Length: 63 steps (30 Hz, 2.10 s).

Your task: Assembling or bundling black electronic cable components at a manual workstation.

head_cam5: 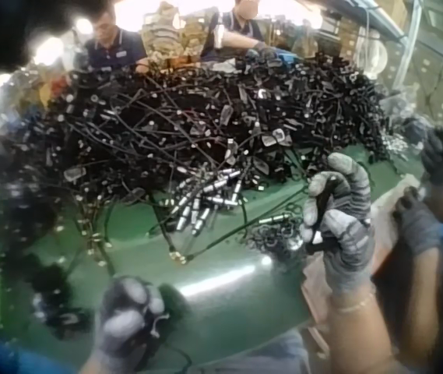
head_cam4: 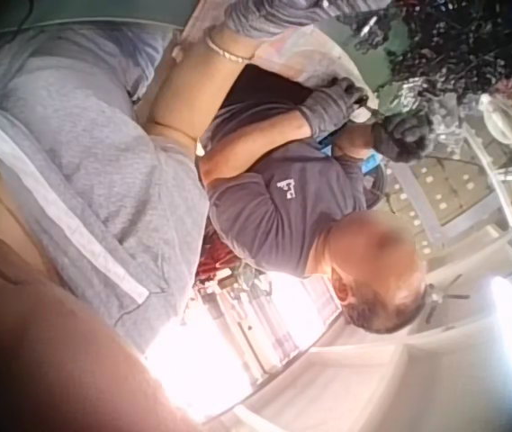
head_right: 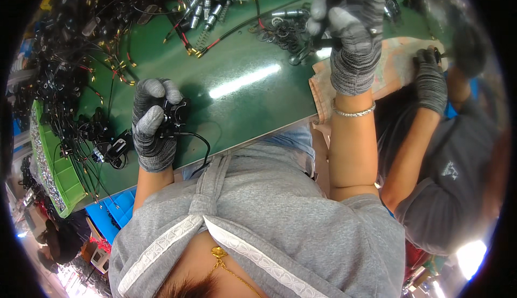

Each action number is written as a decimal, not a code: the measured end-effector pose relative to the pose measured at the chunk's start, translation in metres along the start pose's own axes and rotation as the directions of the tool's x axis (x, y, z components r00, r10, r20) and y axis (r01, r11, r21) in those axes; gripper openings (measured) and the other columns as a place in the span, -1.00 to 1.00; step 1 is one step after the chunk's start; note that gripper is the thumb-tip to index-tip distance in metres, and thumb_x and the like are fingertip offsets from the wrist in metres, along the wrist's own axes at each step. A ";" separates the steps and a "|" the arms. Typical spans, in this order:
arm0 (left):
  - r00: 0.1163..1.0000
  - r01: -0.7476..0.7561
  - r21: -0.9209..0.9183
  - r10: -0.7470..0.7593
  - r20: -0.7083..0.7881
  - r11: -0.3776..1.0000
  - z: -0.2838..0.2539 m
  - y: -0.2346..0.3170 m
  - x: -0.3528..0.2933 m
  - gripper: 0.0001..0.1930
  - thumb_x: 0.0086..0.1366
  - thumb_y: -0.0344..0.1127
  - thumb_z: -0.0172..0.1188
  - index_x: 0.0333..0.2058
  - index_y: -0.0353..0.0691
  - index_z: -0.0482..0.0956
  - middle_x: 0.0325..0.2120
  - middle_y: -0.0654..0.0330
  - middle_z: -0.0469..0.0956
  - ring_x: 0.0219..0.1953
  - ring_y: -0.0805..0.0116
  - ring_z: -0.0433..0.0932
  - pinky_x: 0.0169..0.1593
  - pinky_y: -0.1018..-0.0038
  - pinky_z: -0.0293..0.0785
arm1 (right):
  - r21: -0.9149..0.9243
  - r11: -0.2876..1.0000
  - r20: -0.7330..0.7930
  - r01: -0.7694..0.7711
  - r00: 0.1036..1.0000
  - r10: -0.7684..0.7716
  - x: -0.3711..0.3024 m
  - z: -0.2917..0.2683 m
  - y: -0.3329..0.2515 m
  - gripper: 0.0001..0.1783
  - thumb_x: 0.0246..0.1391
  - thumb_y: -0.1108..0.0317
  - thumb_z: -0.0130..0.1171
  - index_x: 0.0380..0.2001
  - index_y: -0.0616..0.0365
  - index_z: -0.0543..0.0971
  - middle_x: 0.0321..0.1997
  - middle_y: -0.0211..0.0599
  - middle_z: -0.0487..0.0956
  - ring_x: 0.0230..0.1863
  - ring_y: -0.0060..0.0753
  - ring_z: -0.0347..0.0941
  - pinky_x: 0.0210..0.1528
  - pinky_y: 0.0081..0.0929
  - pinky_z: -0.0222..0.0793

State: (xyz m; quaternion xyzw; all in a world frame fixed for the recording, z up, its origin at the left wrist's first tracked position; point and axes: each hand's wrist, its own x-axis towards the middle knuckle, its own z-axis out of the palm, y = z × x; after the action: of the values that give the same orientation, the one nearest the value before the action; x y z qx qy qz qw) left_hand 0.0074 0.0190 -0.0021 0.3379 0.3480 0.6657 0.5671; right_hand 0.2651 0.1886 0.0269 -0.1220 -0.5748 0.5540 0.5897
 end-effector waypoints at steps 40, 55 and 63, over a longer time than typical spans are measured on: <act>0.999 0.008 -0.039 -0.010 -0.048 0.999 0.006 0.003 0.002 -0.66 0.09 -0.25 0.29 -0.20 -0.22 0.44 -0.32 0.12 0.49 -0.19 0.27 0.48 -0.02 0.34 0.42 | 0.045 0.988 -0.040 0.149 0.988 -0.147 -0.014 0.003 0.004 -0.44 -0.03 0.45 0.19 0.11 0.11 0.38 -0.14 -0.18 0.48 -0.39 -0.46 0.39 -0.49 -0.61 0.44; 0.999 -0.003 -0.077 0.000 -0.038 0.997 0.007 0.004 0.000 -0.69 0.10 -0.31 0.26 -0.19 -0.23 0.44 -0.31 0.13 0.48 -0.19 0.30 0.47 -0.01 0.35 0.42 | 0.020 0.998 -0.009 0.063 0.998 -0.063 -0.014 0.014 0.000 -0.45 0.03 0.42 0.15 0.14 0.12 0.36 -0.08 -0.19 0.40 -0.30 -0.42 0.31 -0.39 -0.59 0.35; 0.995 -0.080 0.031 0.082 -0.065 0.996 0.004 -0.007 -0.005 -0.51 0.10 -0.16 0.41 -0.05 -0.18 0.44 -0.17 0.22 0.49 -0.10 0.39 0.49 -0.01 0.43 0.47 | 0.453 0.884 0.247 -0.120 0.969 0.005 0.018 0.077 -0.026 -0.47 0.22 0.15 0.04 0.18 0.19 0.33 -0.01 -0.01 0.39 -0.32 -0.30 0.30 -0.30 -0.43 0.39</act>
State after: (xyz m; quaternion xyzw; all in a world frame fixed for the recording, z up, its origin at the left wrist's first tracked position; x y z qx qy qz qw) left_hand 0.0149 0.0149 -0.0061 0.3376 0.3617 0.6940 0.5230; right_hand 0.2112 0.1560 0.0808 0.0715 -0.4879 0.7047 0.5102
